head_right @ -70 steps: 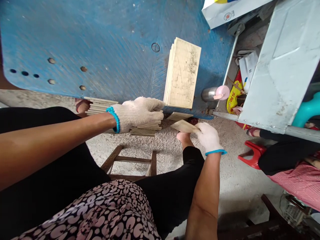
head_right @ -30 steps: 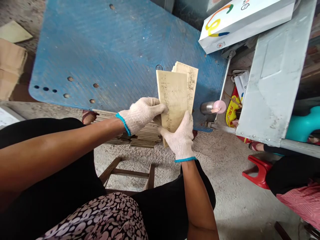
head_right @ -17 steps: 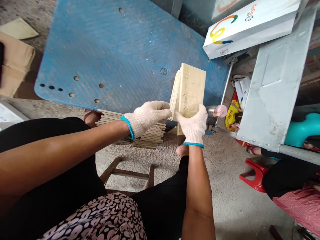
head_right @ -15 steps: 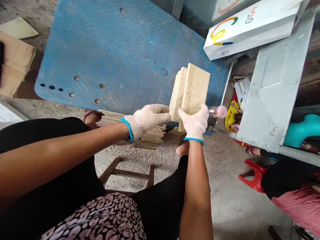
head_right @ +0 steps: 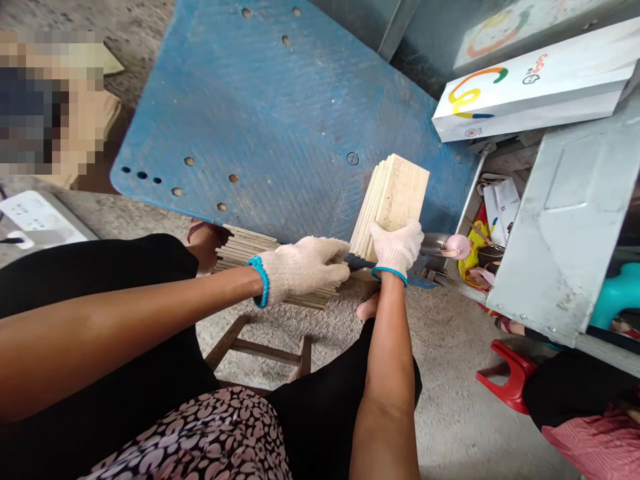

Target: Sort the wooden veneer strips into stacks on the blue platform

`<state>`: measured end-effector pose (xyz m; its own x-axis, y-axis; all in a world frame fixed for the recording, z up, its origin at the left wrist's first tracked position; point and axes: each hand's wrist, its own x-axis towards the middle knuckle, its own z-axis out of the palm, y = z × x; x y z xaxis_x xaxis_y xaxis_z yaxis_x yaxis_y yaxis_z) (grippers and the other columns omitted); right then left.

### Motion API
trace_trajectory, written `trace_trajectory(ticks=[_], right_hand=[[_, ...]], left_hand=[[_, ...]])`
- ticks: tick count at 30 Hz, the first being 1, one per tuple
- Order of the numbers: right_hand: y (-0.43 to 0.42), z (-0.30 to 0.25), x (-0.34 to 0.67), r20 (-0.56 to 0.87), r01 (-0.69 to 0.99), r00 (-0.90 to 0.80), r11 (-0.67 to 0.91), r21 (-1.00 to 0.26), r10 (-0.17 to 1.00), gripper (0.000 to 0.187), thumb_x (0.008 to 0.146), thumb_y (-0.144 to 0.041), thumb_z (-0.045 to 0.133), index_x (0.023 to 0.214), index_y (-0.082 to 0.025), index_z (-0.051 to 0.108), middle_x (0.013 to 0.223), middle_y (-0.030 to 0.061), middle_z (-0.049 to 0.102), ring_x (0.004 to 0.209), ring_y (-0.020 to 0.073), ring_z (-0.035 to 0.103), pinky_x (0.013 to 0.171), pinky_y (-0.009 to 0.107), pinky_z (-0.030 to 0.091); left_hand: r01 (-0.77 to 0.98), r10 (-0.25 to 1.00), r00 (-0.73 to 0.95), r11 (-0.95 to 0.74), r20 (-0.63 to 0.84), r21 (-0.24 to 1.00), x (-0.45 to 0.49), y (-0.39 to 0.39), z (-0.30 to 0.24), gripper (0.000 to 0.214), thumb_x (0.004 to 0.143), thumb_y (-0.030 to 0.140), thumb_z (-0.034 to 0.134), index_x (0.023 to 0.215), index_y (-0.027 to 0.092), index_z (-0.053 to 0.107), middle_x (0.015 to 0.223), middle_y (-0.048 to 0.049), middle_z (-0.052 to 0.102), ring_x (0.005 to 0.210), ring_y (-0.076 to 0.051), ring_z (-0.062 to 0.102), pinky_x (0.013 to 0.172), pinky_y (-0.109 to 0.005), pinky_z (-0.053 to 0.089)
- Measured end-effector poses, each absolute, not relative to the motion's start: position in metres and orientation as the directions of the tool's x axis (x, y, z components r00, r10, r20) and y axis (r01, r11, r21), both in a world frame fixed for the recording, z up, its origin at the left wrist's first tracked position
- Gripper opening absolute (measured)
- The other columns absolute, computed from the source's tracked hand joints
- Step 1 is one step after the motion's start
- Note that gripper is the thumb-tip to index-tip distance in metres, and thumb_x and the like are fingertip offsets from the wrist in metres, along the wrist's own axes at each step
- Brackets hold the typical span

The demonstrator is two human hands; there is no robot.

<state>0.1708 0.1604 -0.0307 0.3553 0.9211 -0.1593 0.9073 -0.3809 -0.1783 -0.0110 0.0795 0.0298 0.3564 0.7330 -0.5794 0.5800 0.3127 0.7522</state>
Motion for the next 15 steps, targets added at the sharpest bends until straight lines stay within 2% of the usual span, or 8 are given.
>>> trace_trajectory(ticks=[7,12,15], right_hand=[[0.157,-0.04,0.174,-0.136,0.909,0.335,-0.358,-0.213,0.932,0.088,0.06,-0.055,0.081,0.13,-0.014,0.048,0.129,0.0228,0.053,0.122,0.0403,0.053,0.104,0.051,0.044],[0.156,-0.033,0.179,-0.152,0.903,0.299,-0.331,-0.274,0.942,0.084,0.072,-0.053,0.075,0.139,-0.012,0.046,0.137,0.0204,0.053,0.128,0.0369,0.051,0.109,0.049,0.041],[0.155,-0.027,0.196,-0.065,0.89,0.313,-0.317,-0.327,0.948,0.072,0.08,-0.052,0.066,0.137,-0.01,0.051,0.136,0.0192,0.056,0.126,0.0338,0.053,0.109,0.048,0.04]], left_hand=[[0.592,0.707,0.384,0.305,-0.594,0.746,-0.017,0.076,0.027,0.024,0.087,0.04,0.05,0.092,0.02,0.062,0.09,-0.0057,0.067,0.07,-0.017,0.055,0.059,-0.03,0.032],[0.611,0.705,0.39,0.282,-0.592,0.74,-0.012,0.072,0.025,0.029,0.086,0.04,0.048,0.102,0.021,0.065,0.092,-0.0065,0.068,0.074,-0.02,0.057,0.06,-0.031,0.033],[0.626,0.708,0.409,0.24,-0.575,0.742,-0.009,0.069,0.024,0.029,0.086,0.039,0.048,0.102,0.021,0.065,0.089,-0.0071,0.068,0.073,-0.021,0.058,0.061,-0.031,0.034]])
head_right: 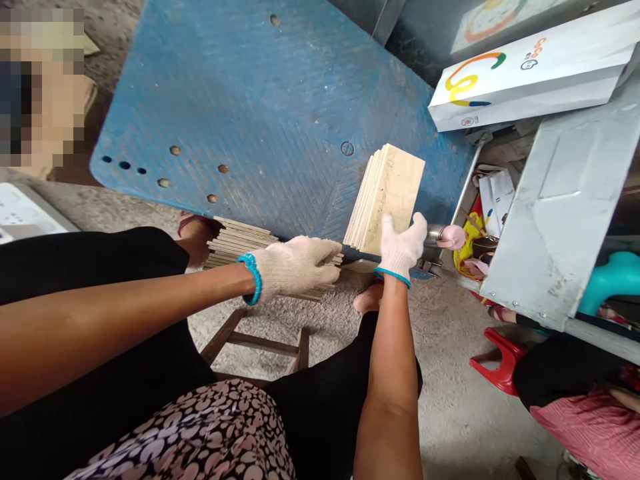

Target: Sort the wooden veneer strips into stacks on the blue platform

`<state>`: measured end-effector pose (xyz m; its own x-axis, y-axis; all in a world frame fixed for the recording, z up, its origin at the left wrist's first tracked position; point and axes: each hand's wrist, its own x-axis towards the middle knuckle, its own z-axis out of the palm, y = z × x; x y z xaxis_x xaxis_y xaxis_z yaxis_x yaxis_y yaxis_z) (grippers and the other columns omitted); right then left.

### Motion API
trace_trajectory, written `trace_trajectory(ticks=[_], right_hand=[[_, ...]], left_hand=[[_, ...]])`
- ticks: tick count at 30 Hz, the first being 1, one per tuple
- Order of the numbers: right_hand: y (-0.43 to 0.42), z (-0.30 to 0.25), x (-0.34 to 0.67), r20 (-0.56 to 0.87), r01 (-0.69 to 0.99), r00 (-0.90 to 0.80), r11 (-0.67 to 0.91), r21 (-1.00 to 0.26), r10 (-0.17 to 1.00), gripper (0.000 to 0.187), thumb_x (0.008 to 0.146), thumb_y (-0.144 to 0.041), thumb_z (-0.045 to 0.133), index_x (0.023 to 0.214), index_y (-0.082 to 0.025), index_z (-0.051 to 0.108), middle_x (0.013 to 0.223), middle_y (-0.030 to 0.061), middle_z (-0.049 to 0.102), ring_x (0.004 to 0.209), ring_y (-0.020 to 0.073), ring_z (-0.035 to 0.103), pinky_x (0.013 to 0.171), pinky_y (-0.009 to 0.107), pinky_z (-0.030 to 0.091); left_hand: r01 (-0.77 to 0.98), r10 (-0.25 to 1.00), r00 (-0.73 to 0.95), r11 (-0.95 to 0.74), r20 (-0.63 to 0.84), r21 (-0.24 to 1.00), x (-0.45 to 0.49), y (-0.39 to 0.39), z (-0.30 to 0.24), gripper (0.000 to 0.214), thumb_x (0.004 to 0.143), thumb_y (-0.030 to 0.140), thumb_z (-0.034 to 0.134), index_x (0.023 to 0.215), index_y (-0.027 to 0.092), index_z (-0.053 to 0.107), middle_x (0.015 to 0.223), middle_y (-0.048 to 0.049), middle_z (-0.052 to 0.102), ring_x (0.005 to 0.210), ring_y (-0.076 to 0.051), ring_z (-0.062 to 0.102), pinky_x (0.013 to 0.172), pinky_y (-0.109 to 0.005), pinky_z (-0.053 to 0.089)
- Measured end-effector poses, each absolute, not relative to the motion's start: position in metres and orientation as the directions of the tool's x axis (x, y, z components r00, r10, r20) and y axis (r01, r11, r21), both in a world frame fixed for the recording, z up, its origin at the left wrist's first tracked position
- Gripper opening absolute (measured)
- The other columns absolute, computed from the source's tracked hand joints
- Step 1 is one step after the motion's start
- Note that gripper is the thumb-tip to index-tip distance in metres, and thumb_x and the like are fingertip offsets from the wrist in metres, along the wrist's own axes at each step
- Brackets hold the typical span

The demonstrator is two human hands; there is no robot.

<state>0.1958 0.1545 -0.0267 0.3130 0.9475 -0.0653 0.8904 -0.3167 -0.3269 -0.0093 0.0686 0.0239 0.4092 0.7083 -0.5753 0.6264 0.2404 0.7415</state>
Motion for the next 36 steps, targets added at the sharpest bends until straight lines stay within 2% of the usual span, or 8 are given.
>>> trace_trajectory(ticks=[3,6,9,11,17,22,30,36], right_hand=[[0.147,-0.021,0.228,0.042,0.894,0.326,-0.294,-0.338,0.944,0.051,0.086,-0.041,0.054,0.123,-0.008,0.061,0.12,0.018,0.065,0.114,0.0292,0.06,0.104,0.044,0.044],[0.133,-0.021,0.265,-0.078,0.923,0.293,-0.303,-0.237,0.953,0.04,0.085,-0.03,0.047,0.111,-0.007,0.067,0.109,0.0172,0.068,0.106,0.0273,0.063,0.1,0.04,0.046],[0.114,-0.032,0.293,-0.343,0.95,0.238,-0.292,-0.115,0.909,0.039,0.082,-0.025,0.05,0.112,-0.008,0.068,0.109,0.0175,0.07,0.106,0.0281,0.065,0.099,0.04,0.047],[0.103,-0.044,0.302,-0.431,0.956,0.202,-0.274,-0.109,0.879,0.042,0.08,-0.024,0.054,0.119,-0.01,0.067,0.114,0.0163,0.069,0.108,0.0279,0.064,0.1,0.04,0.047],[0.086,-0.074,0.299,-0.511,0.992,-0.041,-0.026,-0.123,0.859,0.05,0.087,-0.024,0.055,0.136,-0.014,0.057,0.139,0.0148,0.054,0.127,0.0273,0.053,0.111,0.038,0.039],[0.086,-0.078,0.295,-0.584,0.999,-0.042,0.043,-0.012,0.811,0.038,0.095,-0.029,0.047,0.128,-0.017,0.063,0.122,0.0154,0.06,0.107,0.0274,0.06,0.097,0.038,0.046],[0.08,-0.059,0.293,-0.683,0.97,-0.216,0.232,-0.07,0.698,0.026,0.096,-0.029,0.048,0.108,-0.019,0.069,0.105,0.0108,0.066,0.098,0.0248,0.06,0.084,0.032,0.042],[0.08,0.003,0.302,-0.663,0.946,-0.267,0.321,-0.042,0.7,0.026,0.096,-0.026,0.046,0.104,-0.022,0.07,0.105,0.0079,0.068,0.094,0.0244,0.062,0.078,0.033,0.042]], left_hand=[[0.631,0.706,0.444,0.191,-0.552,0.752,-0.008,0.066,0.021,0.03,0.086,0.039,0.048,0.102,0.021,0.067,0.086,-0.0078,0.067,0.074,-0.021,0.059,0.062,-0.031,0.035],[0.648,0.709,0.441,0.172,-0.551,0.742,-0.006,0.065,0.017,0.03,0.085,0.038,0.047,0.1,0.022,0.067,0.083,-0.0077,0.066,0.073,-0.022,0.058,0.06,-0.032,0.033],[0.67,0.7,0.44,0.161,-0.562,0.725,-0.003,0.065,0.014,0.029,0.085,0.04,0.047,0.097,0.021,0.067,0.085,-0.0081,0.066,0.072,-0.021,0.056,0.058,-0.032,0.031],[0.685,0.69,0.444,0.15,-0.572,0.713,0.0,0.065,0.012,0.03,0.085,0.042,0.047,0.094,0.021,0.066,0.087,-0.0088,0.066,0.071,-0.021,0.055,0.058,-0.032,0.029],[0.685,0.695,0.482,0.08,-0.533,0.724,0.012,0.062,-0.004,0.03,0.084,0.041,0.046,0.096,0.021,0.066,0.09,-0.0099,0.065,0.07,-0.02,0.053,0.059,-0.033,0.029],[0.692,0.679,0.492,0.074,-0.545,0.718,0.016,0.064,-0.01,0.028,0.084,0.041,0.047,0.092,0.021,0.066,0.084,-0.0092,0.063,0.068,-0.02,0.051,0.059,-0.033,0.029],[0.72,0.674,0.485,0.054,-0.557,0.692,0.017,0.069,-0.002,0.029,0.084,0.041,0.046,0.095,0.022,0.065,0.09,-0.0087,0.065,0.076,-0.023,0.057,0.059,-0.033,0.032],[0.739,0.66,0.503,0.006,-0.558,0.674,0.023,0.066,-0.007,0.03,0.083,0.038,0.046,0.099,0.02,0.065,0.095,-0.0103,0.066,0.08,-0.025,0.061,0.062,-0.034,0.037]])
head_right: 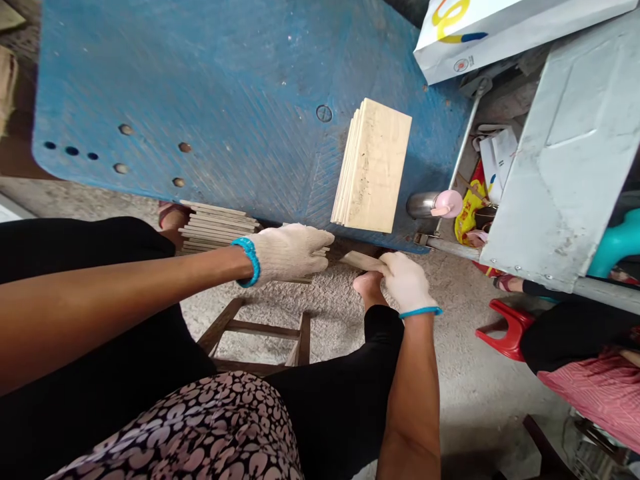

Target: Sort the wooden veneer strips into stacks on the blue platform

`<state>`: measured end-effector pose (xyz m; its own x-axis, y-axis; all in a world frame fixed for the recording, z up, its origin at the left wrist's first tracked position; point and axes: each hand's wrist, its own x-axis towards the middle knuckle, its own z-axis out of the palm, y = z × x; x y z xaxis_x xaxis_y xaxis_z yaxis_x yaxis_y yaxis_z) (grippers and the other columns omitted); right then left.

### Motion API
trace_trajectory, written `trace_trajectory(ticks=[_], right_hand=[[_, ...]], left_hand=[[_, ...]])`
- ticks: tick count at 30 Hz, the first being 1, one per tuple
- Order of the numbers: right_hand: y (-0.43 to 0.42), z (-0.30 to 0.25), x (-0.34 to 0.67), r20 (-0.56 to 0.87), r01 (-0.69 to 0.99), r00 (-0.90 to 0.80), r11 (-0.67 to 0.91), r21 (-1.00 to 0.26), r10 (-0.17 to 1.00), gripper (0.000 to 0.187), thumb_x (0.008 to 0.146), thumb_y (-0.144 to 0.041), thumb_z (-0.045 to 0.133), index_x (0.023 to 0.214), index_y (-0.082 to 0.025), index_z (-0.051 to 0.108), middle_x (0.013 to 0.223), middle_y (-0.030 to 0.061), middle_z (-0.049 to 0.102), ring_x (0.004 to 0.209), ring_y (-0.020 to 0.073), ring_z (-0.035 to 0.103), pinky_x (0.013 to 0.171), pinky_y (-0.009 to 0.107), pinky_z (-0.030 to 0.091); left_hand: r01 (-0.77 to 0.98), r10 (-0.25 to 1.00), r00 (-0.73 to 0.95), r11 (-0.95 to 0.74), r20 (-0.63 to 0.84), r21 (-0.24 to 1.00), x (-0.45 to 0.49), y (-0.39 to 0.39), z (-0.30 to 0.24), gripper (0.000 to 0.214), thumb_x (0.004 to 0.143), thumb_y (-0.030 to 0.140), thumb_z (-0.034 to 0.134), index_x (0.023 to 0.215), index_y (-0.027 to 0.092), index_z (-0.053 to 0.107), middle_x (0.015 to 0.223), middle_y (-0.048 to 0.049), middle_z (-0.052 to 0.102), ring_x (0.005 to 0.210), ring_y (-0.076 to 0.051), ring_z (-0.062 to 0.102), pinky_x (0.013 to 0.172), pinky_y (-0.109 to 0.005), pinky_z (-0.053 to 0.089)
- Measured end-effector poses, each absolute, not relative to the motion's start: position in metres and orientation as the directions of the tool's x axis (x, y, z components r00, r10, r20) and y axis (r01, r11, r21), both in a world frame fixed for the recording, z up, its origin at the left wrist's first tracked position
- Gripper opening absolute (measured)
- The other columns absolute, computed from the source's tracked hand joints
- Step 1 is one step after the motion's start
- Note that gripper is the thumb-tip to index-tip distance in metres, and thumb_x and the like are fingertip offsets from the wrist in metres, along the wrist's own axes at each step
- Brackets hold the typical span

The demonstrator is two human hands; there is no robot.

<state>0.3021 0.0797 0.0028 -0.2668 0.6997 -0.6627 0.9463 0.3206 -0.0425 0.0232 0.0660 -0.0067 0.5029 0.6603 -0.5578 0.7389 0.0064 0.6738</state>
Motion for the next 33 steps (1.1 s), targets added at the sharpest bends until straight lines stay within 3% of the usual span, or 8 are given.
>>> trace_trajectory(ticks=[6,11,17,21,24,27,30,33], right_hand=[[0.079,0.09,0.323,-0.449,0.938,-0.341,0.274,-0.211,0.826,0.024,0.095,-0.039,0.051,0.094,-0.024,0.069,0.097,0.0026,0.07,0.09,0.0226,0.064,0.08,0.034,0.045],[0.075,0.134,0.322,-0.331,0.933,-0.341,0.276,-0.23,0.88,0.026,0.094,-0.046,0.054,0.093,-0.024,0.069,0.091,0.0012,0.07,0.083,0.0213,0.064,0.075,0.033,0.048],[0.075,0.127,0.31,-0.087,0.948,-0.156,0.125,-0.293,0.984,0.024,0.089,-0.046,0.062,0.094,-0.025,0.074,0.088,0.0018,0.071,0.082,0.0225,0.066,0.081,0.037,0.051],[0.086,0.084,0.295,0.08,0.844,0.082,-0.027,-0.536,0.993,0.034,0.085,-0.037,0.064,0.115,-0.021,0.07,0.11,0.0059,0.07,0.101,0.0243,0.066,0.095,0.044,0.051],[0.087,0.054,0.281,-0.022,0.654,0.144,-0.112,-0.748,0.989,0.064,0.08,-0.041,0.068,0.139,-0.02,0.052,0.123,0.011,0.064,0.108,0.0248,0.065,0.095,0.047,0.054],[0.079,0.038,0.258,-0.168,0.567,0.089,-0.189,-0.802,0.982,0.093,0.073,-0.05,0.074,0.151,-0.021,0.032,0.136,0.017,0.054,0.118,0.0274,0.061,0.096,0.048,0.054],[0.071,0.032,0.228,-0.288,0.705,0.045,-0.235,-0.67,0.957,0.112,0.068,-0.056,0.078,0.157,-0.022,0.02,0.151,0.0214,0.039,0.131,0.0344,0.051,0.102,0.055,0.049],[0.072,0.028,0.201,-0.337,0.858,0.066,-0.225,-0.461,0.939,0.12,0.061,-0.057,0.081,0.157,-0.019,0.019,0.157,0.0239,0.029,0.137,0.0421,0.042,0.103,0.062,0.045]], left_hand=[[0.684,0.636,0.577,-0.033,-0.512,0.729,0.037,0.057,-0.011,0.042,0.084,0.039,0.054,0.12,0.019,0.062,0.106,-0.0091,0.068,0.091,-0.025,0.063,0.074,-0.033,0.044],[0.499,0.641,0.656,0.028,-0.398,0.866,0.049,0.057,-0.005,0.051,0.086,0.041,0.06,0.135,0.025,0.057,0.122,-0.0047,0.067,0.1,-0.022,0.064,0.08,-0.029,0.045],[0.369,0.64,0.693,0.081,-0.333,0.926,0.055,0.062,0.001,0.031,0.094,0.028,0.052,0.118,0.02,0.07,0.109,-0.0045,0.071,0.091,-0.017,0.064,0.077,-0.026,0.045],[0.341,0.692,0.629,0.163,-0.354,0.926,0.053,0.059,-0.003,0.02,0.091,0.028,0.055,0.092,0.016,0.071,0.082,-0.0017,0.068,0.071,-0.013,0.058,0.065,-0.025,0.041],[0.287,0.72,0.5,0.387,-0.481,0.877,0.049,0.063,-0.005,0.019,0.086,0.031,0.059,0.079,0.015,0.066,0.07,0.0002,0.061,0.062,-0.011,0.054,0.056,-0.024,0.038],[0.053,0.714,0.356,0.629,-0.603,0.776,0.047,0.074,-0.006,0.014,0.084,0.027,0.059,0.082,0.014,0.064,0.071,-0.0008,0.063,0.06,-0.012,0.057,0.054,-0.023,0.043],[-0.171,0.726,0.257,0.684,-0.638,0.709,0.043,0.088,-0.004,0.007,0.083,0.019,0.057,0.085,0.014,0.063,0.072,-0.0019,0.064,0.058,-0.011,0.06,0.056,-0.024,0.048],[-0.227,0.749,0.198,0.662,-0.632,0.714,0.039,0.095,-0.003,0.004,0.081,0.018,0.06,0.08,0.014,0.061,0.069,-0.0016,0.063,0.056,-0.011,0.058,0.055,-0.024,0.048]])
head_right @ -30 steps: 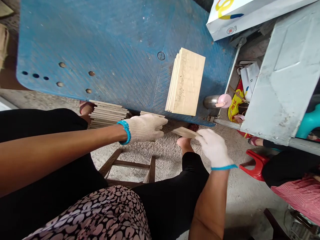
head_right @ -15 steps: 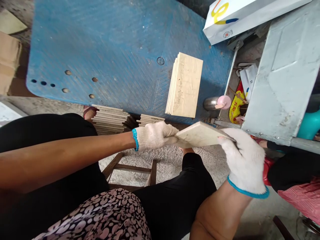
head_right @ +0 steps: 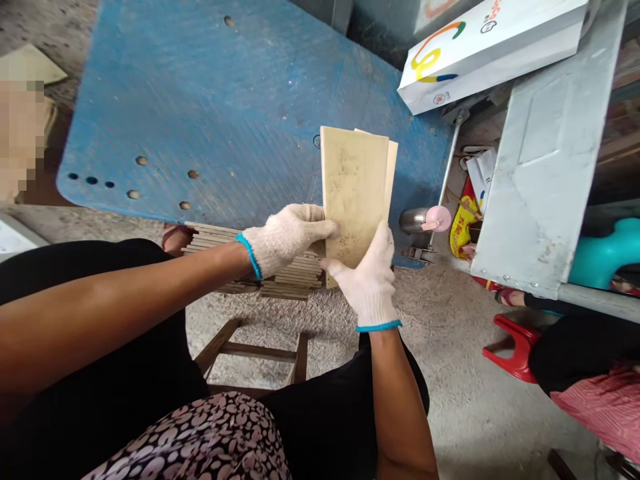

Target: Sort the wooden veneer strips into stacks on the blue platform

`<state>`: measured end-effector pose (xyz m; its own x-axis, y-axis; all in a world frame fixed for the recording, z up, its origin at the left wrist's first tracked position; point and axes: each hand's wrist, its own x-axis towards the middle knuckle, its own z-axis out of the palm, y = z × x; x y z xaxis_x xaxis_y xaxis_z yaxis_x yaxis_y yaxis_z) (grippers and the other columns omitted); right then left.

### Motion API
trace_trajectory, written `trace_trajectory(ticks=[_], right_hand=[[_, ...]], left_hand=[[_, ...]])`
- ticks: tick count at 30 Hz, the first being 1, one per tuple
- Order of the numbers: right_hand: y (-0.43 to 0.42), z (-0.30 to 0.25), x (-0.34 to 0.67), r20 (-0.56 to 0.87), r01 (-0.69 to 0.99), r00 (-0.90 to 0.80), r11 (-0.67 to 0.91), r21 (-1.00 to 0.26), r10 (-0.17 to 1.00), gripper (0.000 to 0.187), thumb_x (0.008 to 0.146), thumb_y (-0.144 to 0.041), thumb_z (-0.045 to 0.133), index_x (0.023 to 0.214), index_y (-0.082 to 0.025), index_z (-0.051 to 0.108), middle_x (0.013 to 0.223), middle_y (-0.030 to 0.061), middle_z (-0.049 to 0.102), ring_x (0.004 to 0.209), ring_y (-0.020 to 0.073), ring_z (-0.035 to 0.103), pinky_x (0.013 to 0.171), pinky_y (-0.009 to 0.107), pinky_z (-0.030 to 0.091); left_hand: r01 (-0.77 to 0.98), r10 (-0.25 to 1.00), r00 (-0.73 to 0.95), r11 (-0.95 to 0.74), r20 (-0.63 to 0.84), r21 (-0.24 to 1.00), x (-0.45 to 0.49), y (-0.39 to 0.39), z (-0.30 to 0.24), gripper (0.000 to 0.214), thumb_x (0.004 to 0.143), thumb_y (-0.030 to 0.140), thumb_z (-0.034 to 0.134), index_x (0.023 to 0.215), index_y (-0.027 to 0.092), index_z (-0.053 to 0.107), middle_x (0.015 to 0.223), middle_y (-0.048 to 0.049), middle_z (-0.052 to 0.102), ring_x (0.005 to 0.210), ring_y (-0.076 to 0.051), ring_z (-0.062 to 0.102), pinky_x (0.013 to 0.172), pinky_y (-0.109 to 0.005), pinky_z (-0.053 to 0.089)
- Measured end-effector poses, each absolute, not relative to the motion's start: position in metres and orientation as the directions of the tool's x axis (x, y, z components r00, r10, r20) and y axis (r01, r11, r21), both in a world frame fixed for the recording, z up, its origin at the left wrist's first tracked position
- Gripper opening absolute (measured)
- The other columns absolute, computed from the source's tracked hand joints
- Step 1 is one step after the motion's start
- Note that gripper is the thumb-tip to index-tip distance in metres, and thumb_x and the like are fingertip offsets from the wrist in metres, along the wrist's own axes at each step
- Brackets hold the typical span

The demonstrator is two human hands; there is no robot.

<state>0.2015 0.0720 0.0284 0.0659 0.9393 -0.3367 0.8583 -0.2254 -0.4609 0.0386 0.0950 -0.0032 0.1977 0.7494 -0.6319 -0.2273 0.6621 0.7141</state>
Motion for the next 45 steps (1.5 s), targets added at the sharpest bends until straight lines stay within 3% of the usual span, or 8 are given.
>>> trace_trajectory(ticks=[3,8,15,22,27,31,39,45], right_hand=[[0.077,0.024,0.187,-0.312,0.906,0.041,-0.167,-0.388,0.949,0.122,0.063,-0.06,0.079,0.157,-0.016,0.015,0.159,0.0251,0.022,0.142,0.0433,0.034,0.106,0.062,0.041],[0.079,0.016,0.175,-0.28,0.892,0.028,-0.15,-0.426,0.959,0.118,0.064,-0.062,0.075,0.155,-0.014,0.018,0.156,0.026,0.027,0.142,0.0422,0.035,0.108,0.06,0.038],[0.11,0.014,0.173,-0.2,0.888,0.09,-0.17,-0.426,0.976,0.106,0.06,-0.056,0.078,0.148,-0.015,0.035,0.146,0.0212,0.043,0.132,0.0386,0.045,0.108,0.056,0.039],[0.146,0.002,0.184,-0.235,0.901,0.289,-0.347,-0.262,0.928,0.106,0.054,-0.05,0.082,0.145,-0.014,0.04,0.14,0.0208,0.049,0.128,0.0396,0.049,0.108,0.053,0.04],[0.153,-0.01,0.182,-0.256,0.907,0.319,-0.372,-0.195,0.912,0.107,0.057,-0.05,0.082,0.146,-0.012,0.038,0.137,0.0232,0.049,0.127,0.0405,0.05,0.108,0.052,0.04],[0.157,-0.017,0.178,-0.267,0.911,0.321,-0.373,-0.175,0.909,0.106,0.057,-0.052,0.081,0.145,-0.013,0.038,0.137,0.0236,0.049,0.127,0.0412,0.05,0.108,0.053,0.04],[0.159,-0.026,0.175,-0.248,0.922,0.308,-0.353,-0.161,0.918,0.104,0.058,-0.052,0.079,0.145,-0.011,0.039,0.136,0.0245,0.049,0.125,0.0431,0.051,0.105,0.055,0.041],[0.157,-0.028,0.18,-0.231,0.933,0.265,-0.309,-0.182,0.936,0.104,0.061,-0.054,0.077,0.146,-0.01,0.038,0.139,0.0246,0.047,0.128,0.0422,0.048,0.107,0.054,0.04]], left_hand=[[-0.164,0.772,0.17,0.635,-0.612,0.755,0.033,0.095,-0.005,0.006,0.077,0.02,0.061,0.077,0.014,0.061,0.067,-0.0009,0.06,0.054,-0.009,0.053,0.051,-0.023,0.044],[0.067,0.803,0.15,0.574,-0.577,0.816,0.024,0.093,-0.008,0.017,0.076,0.032,0.061,0.077,0.015,0.064,0.066,-0.0004,0.059,0.055,-0.01,0.048,0.049,-0.023,0.038],[0.14,0.874,0.163,0.439,-0.458,0.887,0.017,0.1,0.001,0.036,0.085,0.037,0.051,0.111,0.018,0.067,0.092,-0.0026,0.068,0.081,-0.014,0.057,0.071,-0.026,0.047],[0.466,0.8,0.209,0.425,-0.563,0.776,0.005,0.095,0.017,0.029,0.082,0.042,0.055,0.096,0.019,0.065,0.085,-0.0029,0.066,0.073,-0.016,0.057,0.059,-0.029,0.038],[0.596,0.755,0.295,0.334,-0.585,0.731,0.002,0.081,0.023,0.033,0.084,0.04,0.054,0.108,0.019,0.064,0.105,-0.0064,0.069,0.088,-0.021,0.063,0.068,-0.03,0.043],[0.638,0.738,0.316,0.3,-0.597,0.709,-0.003,0.073,0.025,0.04,0.085,0.041,0.053,0.117,0.02,0.064,0.116,-0.0086,0.068,0.104,-0.027,0.063,0.08,-0.033,0.047],[0.631,0.734,0.333,0.293,-0.592,0.718,-0.01,0.068,0.023,0.042,0.085,0.041,0.05,0.12,0.023,0.063,0.112,-0.0075,0.07,0.101,-0.027,0.066,0.08,-0.034,0.049],[0.668,0.718,0.447,0.129,-0.533,0.733,0.0,0.05,0.019,0.037,0.085,0.036,0.05,0.112,0.018,0.066,0.108,-0.0129,0.071,0.098,-0.032,0.068,0.077,-0.037,0.052]])
